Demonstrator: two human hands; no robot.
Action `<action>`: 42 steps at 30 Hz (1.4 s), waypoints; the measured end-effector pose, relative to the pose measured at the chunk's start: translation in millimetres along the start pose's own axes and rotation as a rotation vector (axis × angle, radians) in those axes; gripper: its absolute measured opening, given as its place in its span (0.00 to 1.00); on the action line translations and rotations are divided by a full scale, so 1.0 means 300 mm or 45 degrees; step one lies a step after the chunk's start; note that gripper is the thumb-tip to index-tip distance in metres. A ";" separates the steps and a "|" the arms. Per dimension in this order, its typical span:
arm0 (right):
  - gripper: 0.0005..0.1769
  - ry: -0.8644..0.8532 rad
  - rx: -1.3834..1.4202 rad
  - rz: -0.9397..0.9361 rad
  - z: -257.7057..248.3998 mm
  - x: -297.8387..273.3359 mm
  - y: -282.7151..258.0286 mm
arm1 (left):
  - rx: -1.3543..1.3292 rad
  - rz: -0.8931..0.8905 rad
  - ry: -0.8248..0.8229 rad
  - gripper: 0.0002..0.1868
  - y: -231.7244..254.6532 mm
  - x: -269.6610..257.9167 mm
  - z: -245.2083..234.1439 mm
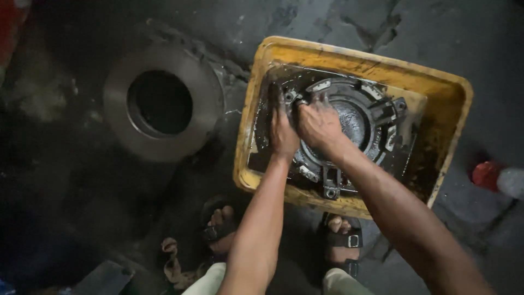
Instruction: Cleaning greasy metal engine components in a tray of solvent using hands and a brush.
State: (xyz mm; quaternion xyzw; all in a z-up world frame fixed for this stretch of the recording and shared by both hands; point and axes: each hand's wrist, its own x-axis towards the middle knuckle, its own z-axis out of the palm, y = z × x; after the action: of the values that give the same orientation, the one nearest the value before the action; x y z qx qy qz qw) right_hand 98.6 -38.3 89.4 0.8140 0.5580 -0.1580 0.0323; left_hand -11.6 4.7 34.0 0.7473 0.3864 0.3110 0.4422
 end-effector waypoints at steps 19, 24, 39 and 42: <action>0.08 0.528 2.245 0.781 -0.066 -0.293 0.238 | 1.181 0.030 -1.401 0.25 0.640 -0.036 -0.273; 0.09 0.526 1.968 0.669 -0.057 -0.329 0.181 | 1.214 0.088 -1.551 0.23 0.768 0.053 -0.452; 0.15 0.565 0.951 0.203 0.075 -0.183 -0.011 | 0.690 0.509 -1.045 0.12 0.575 0.226 -0.644; 0.16 0.339 0.720 0.305 0.089 -0.150 -0.032 | 0.495 0.529 -0.503 0.20 0.243 0.160 -0.578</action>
State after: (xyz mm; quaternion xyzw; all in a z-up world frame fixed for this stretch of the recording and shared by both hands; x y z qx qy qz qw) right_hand 69.3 -81.2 78.5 0.8639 0.3919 -0.1941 -0.2498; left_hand -105.0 95.9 177.7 0.9261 0.1848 0.1643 0.2849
